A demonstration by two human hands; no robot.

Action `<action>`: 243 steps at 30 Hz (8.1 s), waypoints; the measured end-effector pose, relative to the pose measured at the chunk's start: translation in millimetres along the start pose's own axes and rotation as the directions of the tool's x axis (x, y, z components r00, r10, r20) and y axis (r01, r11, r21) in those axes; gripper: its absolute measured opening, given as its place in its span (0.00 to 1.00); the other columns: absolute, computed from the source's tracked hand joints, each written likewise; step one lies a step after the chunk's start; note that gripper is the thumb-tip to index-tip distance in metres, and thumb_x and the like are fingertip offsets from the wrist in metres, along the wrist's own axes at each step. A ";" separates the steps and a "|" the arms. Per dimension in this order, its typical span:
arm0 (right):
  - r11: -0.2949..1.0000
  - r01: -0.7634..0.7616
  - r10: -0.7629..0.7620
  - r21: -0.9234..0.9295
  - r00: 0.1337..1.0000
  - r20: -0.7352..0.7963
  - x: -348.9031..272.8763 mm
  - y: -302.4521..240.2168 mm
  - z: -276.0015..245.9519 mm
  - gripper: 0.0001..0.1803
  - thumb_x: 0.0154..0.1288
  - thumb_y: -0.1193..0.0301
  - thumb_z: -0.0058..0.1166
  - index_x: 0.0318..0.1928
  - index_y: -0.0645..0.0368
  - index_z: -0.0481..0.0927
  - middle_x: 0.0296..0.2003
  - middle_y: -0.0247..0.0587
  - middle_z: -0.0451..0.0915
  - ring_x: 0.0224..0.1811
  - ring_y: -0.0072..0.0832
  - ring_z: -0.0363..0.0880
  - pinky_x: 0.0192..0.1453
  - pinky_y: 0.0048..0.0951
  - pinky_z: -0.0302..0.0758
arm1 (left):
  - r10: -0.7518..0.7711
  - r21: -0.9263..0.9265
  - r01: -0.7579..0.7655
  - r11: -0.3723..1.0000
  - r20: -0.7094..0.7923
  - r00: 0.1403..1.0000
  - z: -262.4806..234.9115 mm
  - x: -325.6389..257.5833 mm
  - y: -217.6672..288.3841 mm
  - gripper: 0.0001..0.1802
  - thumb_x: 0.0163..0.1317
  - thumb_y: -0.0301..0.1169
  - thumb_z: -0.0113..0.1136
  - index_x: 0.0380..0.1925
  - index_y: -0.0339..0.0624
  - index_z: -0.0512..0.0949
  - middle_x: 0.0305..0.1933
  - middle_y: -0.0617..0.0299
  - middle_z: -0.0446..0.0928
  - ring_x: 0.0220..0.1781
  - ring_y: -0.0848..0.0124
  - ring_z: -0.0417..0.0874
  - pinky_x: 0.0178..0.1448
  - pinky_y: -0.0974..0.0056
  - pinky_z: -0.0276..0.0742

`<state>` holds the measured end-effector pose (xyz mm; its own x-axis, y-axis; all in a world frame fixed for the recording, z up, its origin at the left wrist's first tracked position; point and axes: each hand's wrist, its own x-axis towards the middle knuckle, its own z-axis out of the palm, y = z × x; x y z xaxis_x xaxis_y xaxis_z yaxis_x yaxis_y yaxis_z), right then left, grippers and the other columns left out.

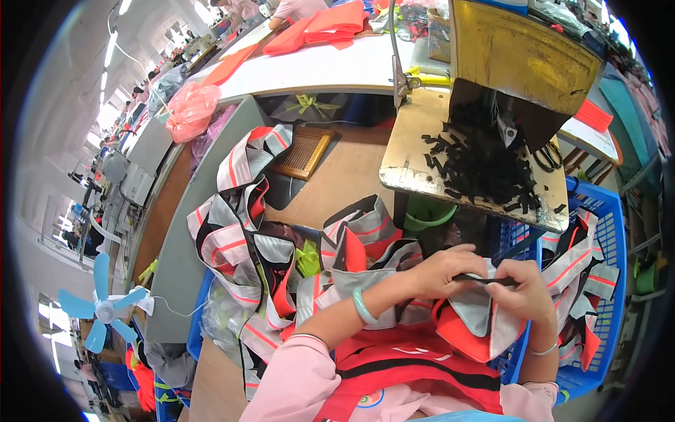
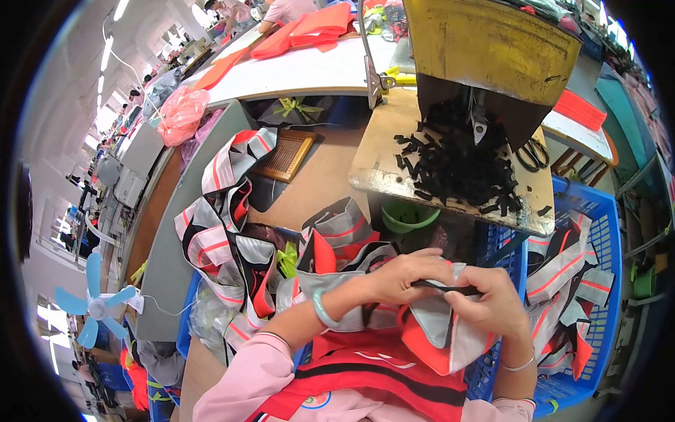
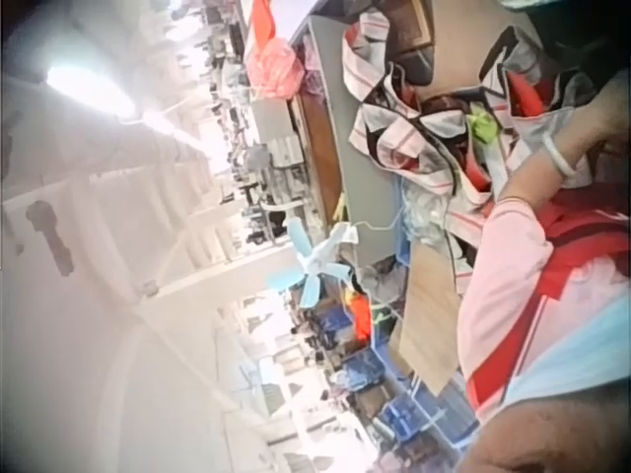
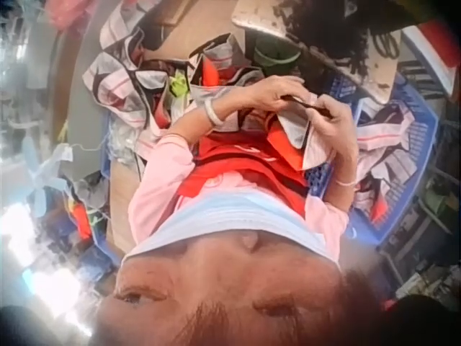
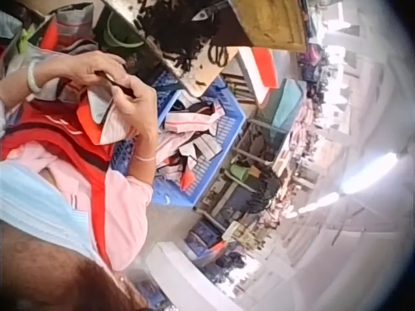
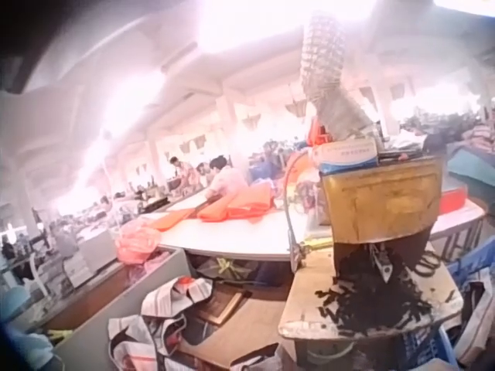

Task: Sewing reflective tape and components onto safety vests using an industrial sewing machine.

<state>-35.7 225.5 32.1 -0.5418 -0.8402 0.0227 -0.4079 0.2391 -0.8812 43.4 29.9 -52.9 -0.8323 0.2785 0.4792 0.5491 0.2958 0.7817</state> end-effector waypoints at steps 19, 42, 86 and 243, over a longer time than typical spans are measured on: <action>0.995 0.088 -0.094 -0.054 0.990 -0.108 53.5 28.3 -63.6 0.18 0.55 0.61 0.62 0.37 0.64 0.77 0.27 0.37 0.75 0.31 0.21 0.72 0.36 0.25 0.70 | -0.429 0.074 0.430 0.900 -0.028 0.903 -67.8 84.8 26.5 0.14 0.61 0.32 0.61 0.45 0.38 0.79 0.32 0.58 0.82 0.31 0.75 0.78 0.37 0.69 0.74; 0.998 -0.017 0.034 0.066 0.966 -0.256 128.1 60.2 -72.5 0.18 0.60 0.61 0.59 0.40 0.65 0.78 0.29 0.31 0.77 0.33 0.13 0.72 0.37 0.19 0.69 | -0.720 -0.264 0.682 0.681 -0.074 0.690 -103.0 139.4 -43.5 0.23 0.65 0.42 0.58 0.49 0.32 0.78 0.42 0.63 0.79 0.45 0.76 0.76 0.51 0.71 0.70; 0.999 0.003 -0.001 0.042 0.999 -0.044 60.3 61.6 -77.8 0.15 0.58 0.64 0.59 0.38 0.64 0.78 0.30 0.37 0.78 0.35 0.22 0.74 0.40 0.26 0.72 | -0.592 0.076 0.599 0.797 -0.098 0.800 -105.1 108.6 -20.8 0.18 0.66 0.38 0.57 0.45 0.32 0.79 0.38 0.63 0.80 0.43 0.74 0.77 0.48 0.69 0.71; 0.776 0.050 -0.118 -0.629 0.991 -0.067 -26.7 54.0 88.4 0.15 0.53 0.62 0.64 0.38 0.54 0.77 0.33 0.38 0.79 0.28 0.39 0.80 0.27 0.39 0.75 | -0.296 0.268 0.198 0.943 0.396 0.869 -14.6 -24.1 -12.8 0.23 0.61 0.50 0.56 0.39 0.38 0.79 0.35 0.54 0.78 0.44 0.58 0.77 0.49 0.58 0.72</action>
<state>21.8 217.9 -57.8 -0.5381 -0.8278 0.1586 -0.8058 0.4499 -0.3851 55.3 6.0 -68.6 -0.8559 0.5164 0.0277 0.3728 0.5791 0.7250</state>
